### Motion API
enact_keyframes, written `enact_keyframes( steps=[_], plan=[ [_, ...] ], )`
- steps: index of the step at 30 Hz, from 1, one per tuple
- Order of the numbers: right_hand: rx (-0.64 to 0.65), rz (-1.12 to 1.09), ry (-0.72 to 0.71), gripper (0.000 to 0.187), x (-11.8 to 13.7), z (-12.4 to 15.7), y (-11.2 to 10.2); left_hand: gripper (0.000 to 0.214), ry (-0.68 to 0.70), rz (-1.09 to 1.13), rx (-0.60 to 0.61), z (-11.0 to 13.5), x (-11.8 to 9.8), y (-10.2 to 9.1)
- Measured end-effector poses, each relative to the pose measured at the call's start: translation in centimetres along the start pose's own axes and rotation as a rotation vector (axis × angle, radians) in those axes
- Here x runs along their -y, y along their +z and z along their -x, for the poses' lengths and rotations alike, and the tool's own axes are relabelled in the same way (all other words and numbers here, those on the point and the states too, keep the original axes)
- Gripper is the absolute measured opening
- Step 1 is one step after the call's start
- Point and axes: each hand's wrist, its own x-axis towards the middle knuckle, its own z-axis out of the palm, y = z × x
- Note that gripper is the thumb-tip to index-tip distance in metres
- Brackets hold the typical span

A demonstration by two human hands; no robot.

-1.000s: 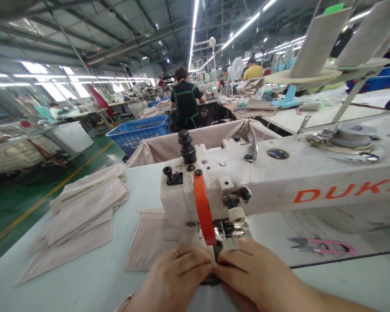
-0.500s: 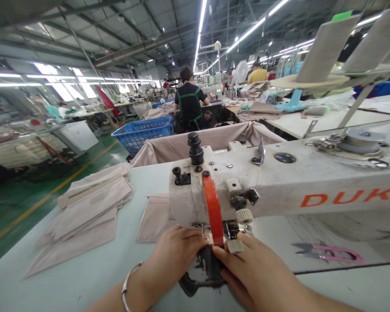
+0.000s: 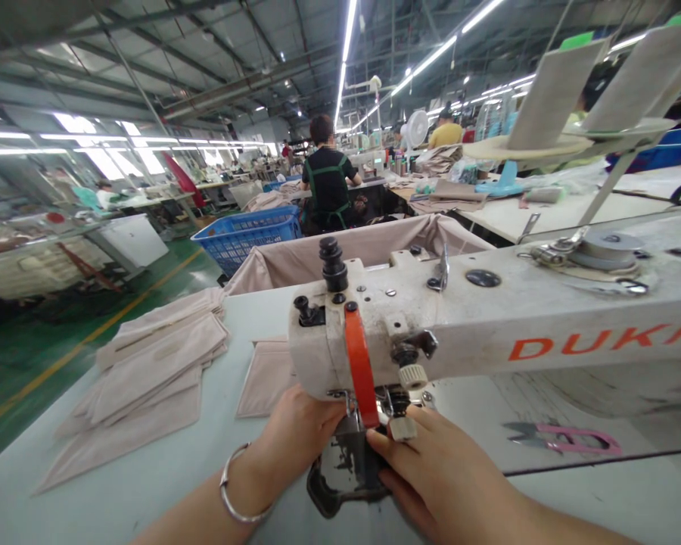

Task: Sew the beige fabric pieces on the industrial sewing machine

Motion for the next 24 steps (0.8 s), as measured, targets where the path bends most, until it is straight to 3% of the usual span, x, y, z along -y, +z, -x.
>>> enact_keyframes(
  steps=[9,15,17,21,24],
  plan=[
    [0.041,0.007,0.035,0.029,0.3,0.3,-0.1,0.029,-0.069,-0.183,0.080,0.3,-0.8,-0.1],
    [0.071,0.023,0.012,0.023,0.3,0.1,-0.5,0.032,-0.033,-0.232,0.189,-0.2,-2.7,-1.3],
    [0.075,0.015,-0.017,0.020,0.2,0.1,-0.6,0.029,-0.107,-0.162,0.211,-0.5,-3.6,-1.9],
    [0.109,0.024,-0.168,0.031,0.1,0.2,-0.8,0.019,-0.387,0.218,0.273,-0.9,-4.4,-2.7],
    [0.147,0.070,-0.202,0.041,0.2,0.2,-0.9,0.021,-0.450,0.334,0.247,-0.9,-4.3,-2.9]
  ],
)
